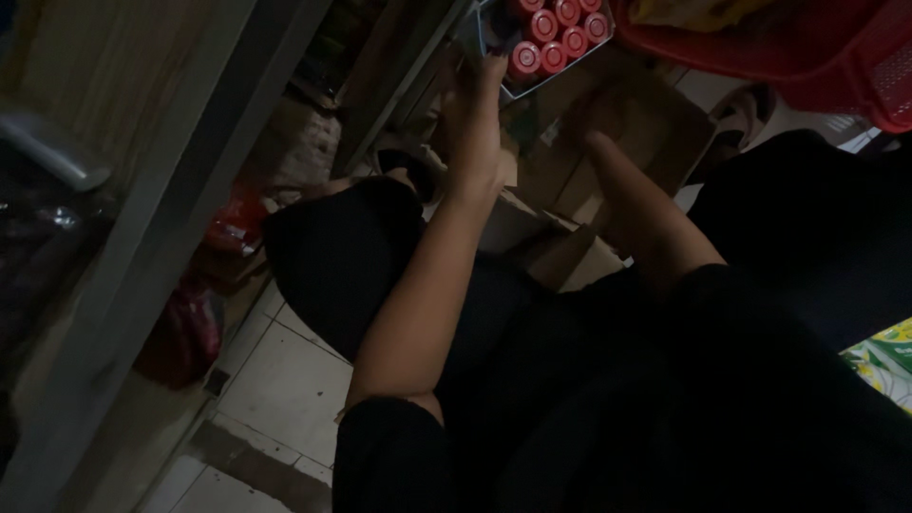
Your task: The person sits on the floor and organizes small red-capped bottles into a clear plastic container, placing it on a shelf. They then sort various packaged snacks and items from a cardboard box into a red plastic basket.
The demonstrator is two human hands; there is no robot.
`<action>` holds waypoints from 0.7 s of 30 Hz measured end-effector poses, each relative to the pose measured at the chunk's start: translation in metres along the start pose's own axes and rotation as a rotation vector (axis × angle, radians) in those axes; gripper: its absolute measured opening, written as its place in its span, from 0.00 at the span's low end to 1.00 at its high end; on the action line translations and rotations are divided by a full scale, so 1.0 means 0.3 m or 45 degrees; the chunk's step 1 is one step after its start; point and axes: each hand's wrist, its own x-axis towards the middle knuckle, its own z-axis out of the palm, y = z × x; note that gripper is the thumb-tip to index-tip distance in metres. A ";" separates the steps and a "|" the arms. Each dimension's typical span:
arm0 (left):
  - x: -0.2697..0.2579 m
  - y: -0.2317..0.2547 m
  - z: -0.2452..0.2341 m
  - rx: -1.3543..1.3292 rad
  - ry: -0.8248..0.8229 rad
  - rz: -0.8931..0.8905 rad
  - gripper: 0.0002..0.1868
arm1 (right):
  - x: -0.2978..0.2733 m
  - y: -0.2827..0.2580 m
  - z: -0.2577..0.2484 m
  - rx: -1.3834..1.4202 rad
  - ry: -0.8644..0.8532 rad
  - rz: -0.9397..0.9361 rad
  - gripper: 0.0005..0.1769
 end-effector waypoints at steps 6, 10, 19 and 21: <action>-0.006 -0.001 0.019 0.094 -0.011 0.047 0.46 | -0.008 -0.002 0.006 -0.003 -0.008 0.026 0.24; -0.011 0.002 0.032 0.113 -0.027 0.009 0.46 | -0.023 0.055 0.004 -0.005 0.017 0.063 0.25; -0.024 0.026 0.062 0.143 -0.038 0.025 0.45 | -0.109 0.216 0.027 -0.066 0.184 0.201 0.27; -0.026 0.027 0.065 0.164 -0.031 0.015 0.44 | -0.146 0.250 0.024 -0.079 0.208 0.234 0.27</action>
